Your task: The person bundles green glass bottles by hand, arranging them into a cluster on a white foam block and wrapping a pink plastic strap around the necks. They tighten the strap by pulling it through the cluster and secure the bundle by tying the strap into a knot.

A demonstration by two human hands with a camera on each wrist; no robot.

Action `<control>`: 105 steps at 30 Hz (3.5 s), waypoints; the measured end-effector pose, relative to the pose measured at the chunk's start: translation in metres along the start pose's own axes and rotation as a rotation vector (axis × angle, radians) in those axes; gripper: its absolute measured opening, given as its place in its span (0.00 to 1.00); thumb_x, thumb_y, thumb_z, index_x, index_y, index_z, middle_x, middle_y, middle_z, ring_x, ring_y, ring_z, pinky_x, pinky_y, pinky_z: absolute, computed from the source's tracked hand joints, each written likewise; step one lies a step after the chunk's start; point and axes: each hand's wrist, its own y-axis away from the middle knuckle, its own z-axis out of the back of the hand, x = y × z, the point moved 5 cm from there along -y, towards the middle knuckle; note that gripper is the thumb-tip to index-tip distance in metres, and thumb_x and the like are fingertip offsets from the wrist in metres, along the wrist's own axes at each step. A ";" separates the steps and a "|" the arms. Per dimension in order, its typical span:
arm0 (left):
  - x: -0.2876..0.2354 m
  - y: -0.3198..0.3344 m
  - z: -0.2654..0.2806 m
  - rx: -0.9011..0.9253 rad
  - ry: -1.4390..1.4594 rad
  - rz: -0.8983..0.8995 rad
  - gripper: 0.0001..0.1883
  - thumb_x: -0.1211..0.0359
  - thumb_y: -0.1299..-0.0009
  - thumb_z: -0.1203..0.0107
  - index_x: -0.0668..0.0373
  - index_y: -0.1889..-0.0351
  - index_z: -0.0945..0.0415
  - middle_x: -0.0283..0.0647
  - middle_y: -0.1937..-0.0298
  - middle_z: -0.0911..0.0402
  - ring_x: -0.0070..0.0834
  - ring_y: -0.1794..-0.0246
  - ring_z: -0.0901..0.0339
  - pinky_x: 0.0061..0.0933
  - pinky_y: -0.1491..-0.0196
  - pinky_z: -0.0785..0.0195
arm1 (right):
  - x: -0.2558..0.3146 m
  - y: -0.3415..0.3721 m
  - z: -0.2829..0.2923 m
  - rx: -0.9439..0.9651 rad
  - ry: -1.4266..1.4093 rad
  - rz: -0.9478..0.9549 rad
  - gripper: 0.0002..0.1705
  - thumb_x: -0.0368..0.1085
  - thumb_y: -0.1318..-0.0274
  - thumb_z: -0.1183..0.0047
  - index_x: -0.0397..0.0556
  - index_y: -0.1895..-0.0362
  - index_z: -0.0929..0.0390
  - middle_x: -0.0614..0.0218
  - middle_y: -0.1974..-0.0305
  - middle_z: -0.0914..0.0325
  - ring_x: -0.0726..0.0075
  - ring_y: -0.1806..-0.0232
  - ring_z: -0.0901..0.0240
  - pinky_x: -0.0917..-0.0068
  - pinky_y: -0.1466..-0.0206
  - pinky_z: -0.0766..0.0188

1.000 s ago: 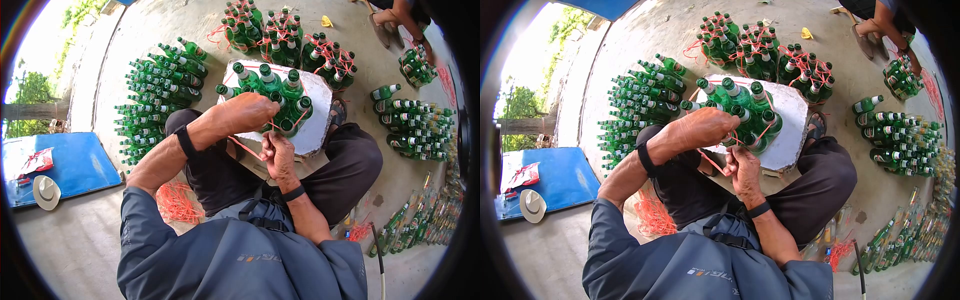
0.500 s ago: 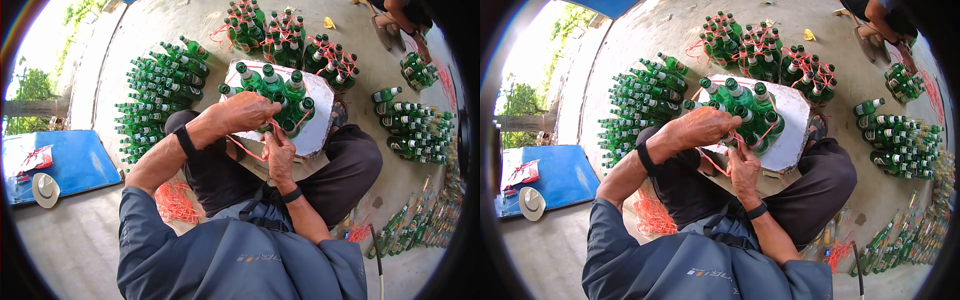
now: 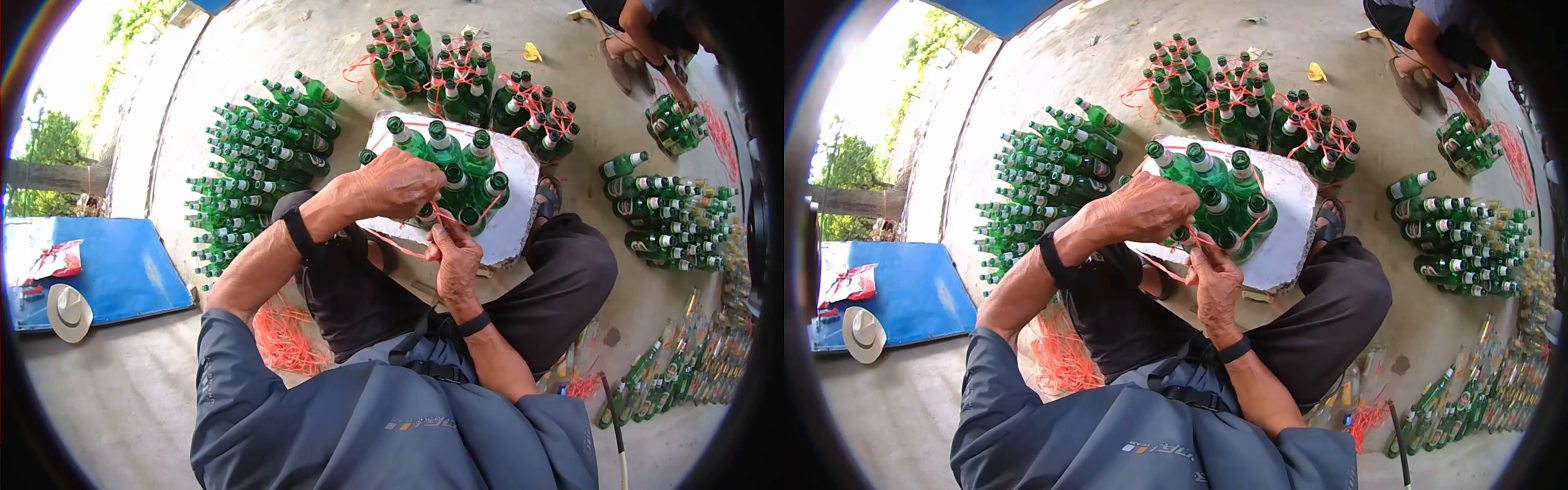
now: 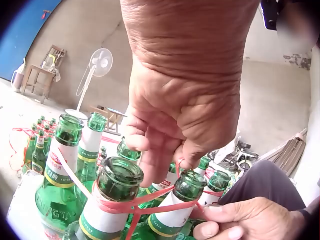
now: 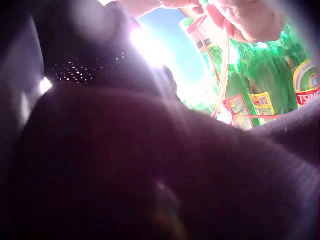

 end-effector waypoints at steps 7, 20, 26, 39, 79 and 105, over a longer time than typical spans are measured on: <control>0.008 0.004 0.002 0.136 0.266 0.033 0.12 0.61 0.30 0.42 0.61 0.65 0.23 0.42 0.63 0.17 0.44 0.59 0.18 0.44 0.58 0.26 | -0.009 -0.004 0.014 -0.107 -0.009 -0.049 0.07 0.31 0.35 0.37 0.42 0.55 0.15 0.68 0.71 0.19 0.77 0.77 0.27 0.76 0.70 0.25; 0.021 0.001 -0.002 0.010 0.764 0.158 0.09 0.65 0.41 0.42 0.62 0.69 0.24 0.42 0.76 0.22 0.39 0.73 0.22 0.40 0.66 0.31 | -0.006 0.001 0.021 -0.156 0.147 -0.173 0.10 0.37 0.38 0.34 0.44 0.69 0.16 0.72 0.75 0.22 0.83 0.80 0.32 0.81 0.76 0.32; 0.022 0.008 0.006 -0.024 0.461 0.170 0.09 0.64 0.42 0.44 0.60 0.69 0.24 0.47 0.75 0.21 0.45 0.71 0.21 0.45 0.65 0.31 | 0.054 0.016 0.035 0.095 0.493 -0.153 0.13 0.35 0.38 0.37 0.43 0.75 0.19 0.75 0.82 0.27 0.86 0.84 0.38 0.85 0.81 0.43; 0.011 0.030 0.003 -0.279 0.250 0.311 0.09 0.65 0.36 0.40 0.56 0.61 0.24 0.41 0.75 0.20 0.43 0.70 0.18 0.45 0.66 0.27 | 0.061 0.030 0.032 0.189 0.614 -0.139 0.12 0.34 0.34 0.40 0.39 0.71 0.18 0.78 0.80 0.27 0.89 0.79 0.38 0.83 0.77 0.43; 0.040 0.029 -0.011 -0.692 0.346 0.323 0.06 0.75 0.34 0.38 0.64 0.59 0.15 0.46 0.66 0.17 0.42 0.66 0.17 0.37 0.61 0.25 | 0.030 0.010 0.020 0.026 0.403 -0.044 0.12 0.35 0.32 0.43 0.40 0.65 0.15 0.78 0.78 0.26 0.86 0.75 0.36 0.82 0.71 0.41; 0.082 0.003 -0.013 -0.349 0.778 0.417 0.04 0.75 0.33 0.42 0.62 0.63 0.16 0.35 0.74 0.19 0.16 0.70 0.23 0.26 0.63 0.28 | 0.024 0.005 0.010 -0.017 0.393 0.018 0.14 0.37 0.29 0.43 0.40 0.66 0.15 0.80 0.79 0.30 0.86 0.76 0.40 0.80 0.72 0.45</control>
